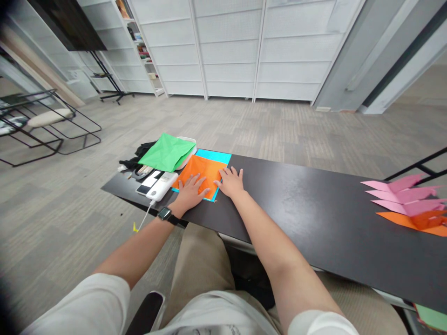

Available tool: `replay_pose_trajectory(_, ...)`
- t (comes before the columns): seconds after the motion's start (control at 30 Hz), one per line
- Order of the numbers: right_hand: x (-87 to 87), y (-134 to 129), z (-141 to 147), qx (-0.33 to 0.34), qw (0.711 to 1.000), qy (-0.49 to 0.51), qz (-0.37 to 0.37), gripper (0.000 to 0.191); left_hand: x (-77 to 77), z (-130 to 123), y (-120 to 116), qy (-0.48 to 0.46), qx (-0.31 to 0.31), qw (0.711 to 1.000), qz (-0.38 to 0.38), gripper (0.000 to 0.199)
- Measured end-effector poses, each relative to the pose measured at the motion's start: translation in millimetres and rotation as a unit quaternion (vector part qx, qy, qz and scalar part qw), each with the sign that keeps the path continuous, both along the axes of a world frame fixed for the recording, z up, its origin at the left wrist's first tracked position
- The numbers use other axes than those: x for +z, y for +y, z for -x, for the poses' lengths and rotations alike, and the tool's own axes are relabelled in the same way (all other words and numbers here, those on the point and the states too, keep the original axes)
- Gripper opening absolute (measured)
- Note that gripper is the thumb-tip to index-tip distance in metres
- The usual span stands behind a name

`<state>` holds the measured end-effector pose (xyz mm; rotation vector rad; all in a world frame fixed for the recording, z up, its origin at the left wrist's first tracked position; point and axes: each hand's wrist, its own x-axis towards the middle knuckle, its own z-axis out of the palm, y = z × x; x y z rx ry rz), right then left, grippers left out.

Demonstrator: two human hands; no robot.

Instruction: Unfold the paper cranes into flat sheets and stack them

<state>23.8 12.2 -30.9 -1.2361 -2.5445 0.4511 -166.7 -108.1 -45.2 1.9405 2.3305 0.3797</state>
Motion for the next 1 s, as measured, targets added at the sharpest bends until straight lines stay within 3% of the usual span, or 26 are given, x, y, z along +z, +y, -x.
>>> replay_pose_trajectory(0.17, 11.4, 11, -57, -0.023, 0.997, 0.056, -0.047, 0.05, 12.6, 2, -1, 0.021, 0.007, 1.0, 0.0, 0.064)
replay_pose_trajectory(0.33, 19.8, 16, -170, -0.065, 0.988, 0.108, -0.084, 0.038, 36.1, -11, 9, 0.031, 0.016, 0.998, -0.055, 0.052)
replay_pose_trajectory(0.43, 28.5, 5, -240, -0.115, 0.984, 0.118, -0.071, 0.03, 49.0, -43, 30, -0.005, -0.029, 0.992, -0.124, 0.044)
replay_pose_trajectory(0.57, 43.2, -13, -323, -0.215, 0.967, 0.123, -0.058, 0.027, 58.8, -113, 66, -0.119, -0.166, 0.962, -0.179, 0.038)
replay_pose_trajectory(0.67, 51.0, -22, -391, -0.326, 0.929, 0.145, -0.093, 0.03, 57.6, -168, 88, -0.213, -0.237, 0.931, -0.179, 0.035)
replay_pose_trajectory(0.77, 51.2, -29, -460, -0.477, 0.852, 0.16, -0.145, 0.032, 47.1, -209, 108, -0.323, -0.227, 0.909, -0.13, 0.036)
replay_pose_trajectory(0.83, 46.5, -33, -497, -0.558, 0.8, 0.162, -0.15, 0.038, 36.0, -226, 119, -0.395, -0.193, 0.894, -0.084, 0.037)
replay_pose_trajectory(0.9, 39.6, -33, -522, -0.606, 0.768, 0.153, -0.139, 0.048, 24.1, -235, 127, -0.439, -0.164, 0.882, -0.056, 0.038)
replay_pose_trajectory(1.0, 30.2, -23, -537, -0.629, 0.757, 0.135, -0.116, 0.056, 9.1, -236, 131, -0.465, -0.127, 0.874, -0.058, 0.038)
